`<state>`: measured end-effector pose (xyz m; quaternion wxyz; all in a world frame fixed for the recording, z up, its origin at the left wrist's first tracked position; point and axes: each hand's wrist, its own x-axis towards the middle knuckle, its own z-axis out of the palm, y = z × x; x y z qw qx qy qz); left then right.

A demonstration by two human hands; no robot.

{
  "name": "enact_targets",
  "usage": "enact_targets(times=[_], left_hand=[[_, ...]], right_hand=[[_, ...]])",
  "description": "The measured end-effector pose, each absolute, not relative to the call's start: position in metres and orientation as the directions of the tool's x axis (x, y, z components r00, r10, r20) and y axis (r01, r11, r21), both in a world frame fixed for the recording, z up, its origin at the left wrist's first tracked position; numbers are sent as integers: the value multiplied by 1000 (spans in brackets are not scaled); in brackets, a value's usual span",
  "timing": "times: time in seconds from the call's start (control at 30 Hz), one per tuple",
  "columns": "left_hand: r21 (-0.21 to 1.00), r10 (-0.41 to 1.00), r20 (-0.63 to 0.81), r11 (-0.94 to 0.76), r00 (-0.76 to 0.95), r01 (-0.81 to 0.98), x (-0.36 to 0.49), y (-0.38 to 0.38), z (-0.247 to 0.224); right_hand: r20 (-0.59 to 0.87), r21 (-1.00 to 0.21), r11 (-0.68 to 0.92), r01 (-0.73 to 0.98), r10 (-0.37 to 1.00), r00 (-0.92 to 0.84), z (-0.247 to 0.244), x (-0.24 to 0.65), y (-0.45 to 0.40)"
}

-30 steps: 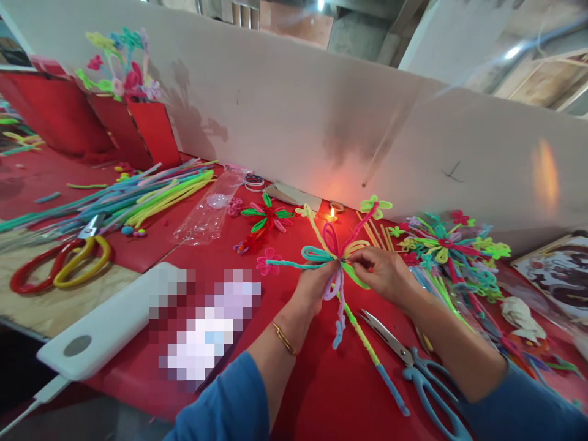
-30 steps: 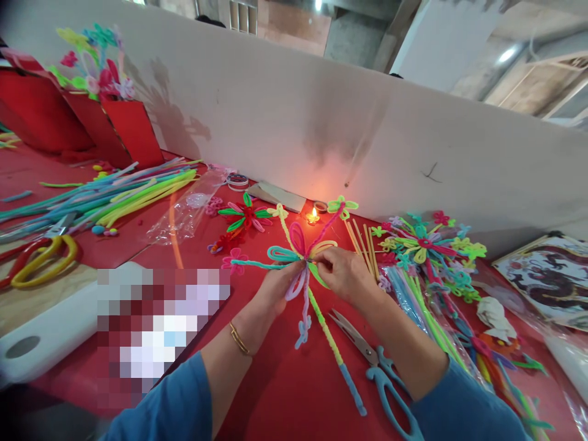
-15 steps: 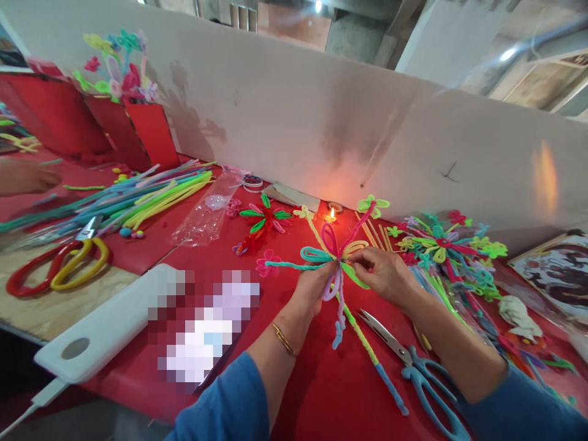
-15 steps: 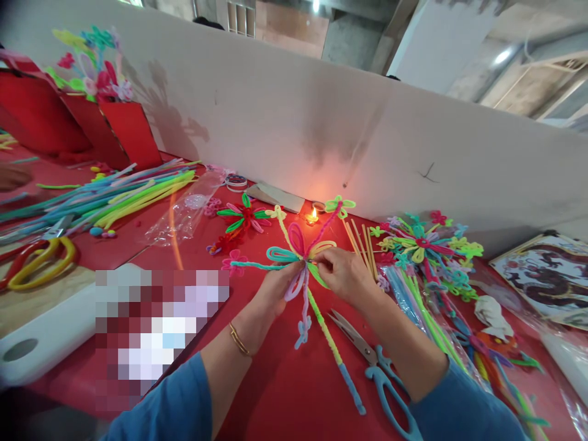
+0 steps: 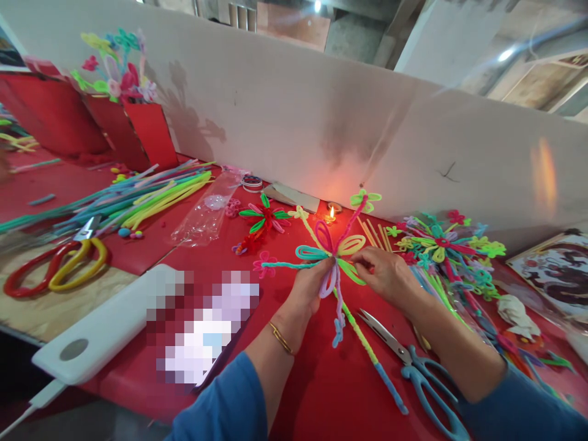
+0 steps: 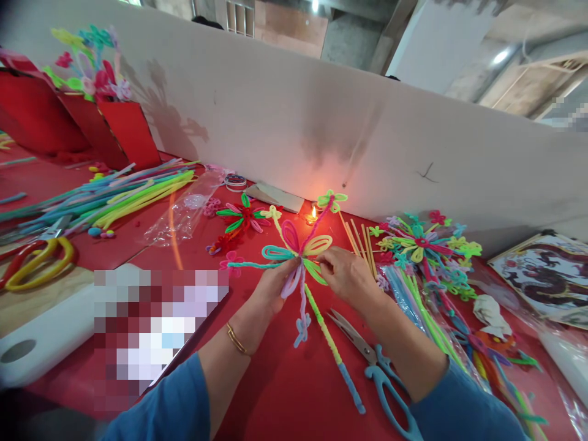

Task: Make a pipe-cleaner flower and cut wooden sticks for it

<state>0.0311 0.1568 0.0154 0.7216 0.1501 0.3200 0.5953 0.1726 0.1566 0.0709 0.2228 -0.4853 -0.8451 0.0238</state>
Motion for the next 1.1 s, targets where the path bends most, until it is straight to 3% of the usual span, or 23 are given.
enact_targets(times=[0.13, 0.3, 0.47, 0.6, 0.67, 0.77, 0.83, 1.0, 1.1], left_hand=[[593, 943, -323, 264, 76, -761, 27, 159, 17], [593, 933, -352, 282, 72, -755, 26, 159, 20], [615, 918, -379, 346, 120, -708, 28, 156, 27], [644, 922, -378, 330, 88, -690, 29, 156, 27], [663, 927, -370, 313, 66, -680, 30, 157, 25], [668, 930, -358, 314, 78, -674, 32, 158, 22], [668, 931, -353, 318, 91, -673, 33, 158, 20], [665, 934, -336, 325, 119, -672, 34, 159, 17], [675, 935, -331, 328, 126, -661, 34, 160, 15]], right_hand=[[382, -326, 483, 813, 854, -354, 68, 187, 157], [378, -425, 294, 856, 917, -126, 35, 223, 157], [258, -315, 191, 930, 960, -110, 1, 226, 137], [167, -234, 152, 960, 979, -114, 4, 222, 122], [195, -238, 106, 966, 979, -59, 11, 238, 119], [278, -241, -89, 966, 948, 157, 21, 280, 117], [284, -171, -152, 974, 939, 196, 23, 306, 116], [75, 91, 230, 969, 969, -237, 11, 327, 116], [-15, 211, 325, 922, 944, -329, 9, 321, 116]])
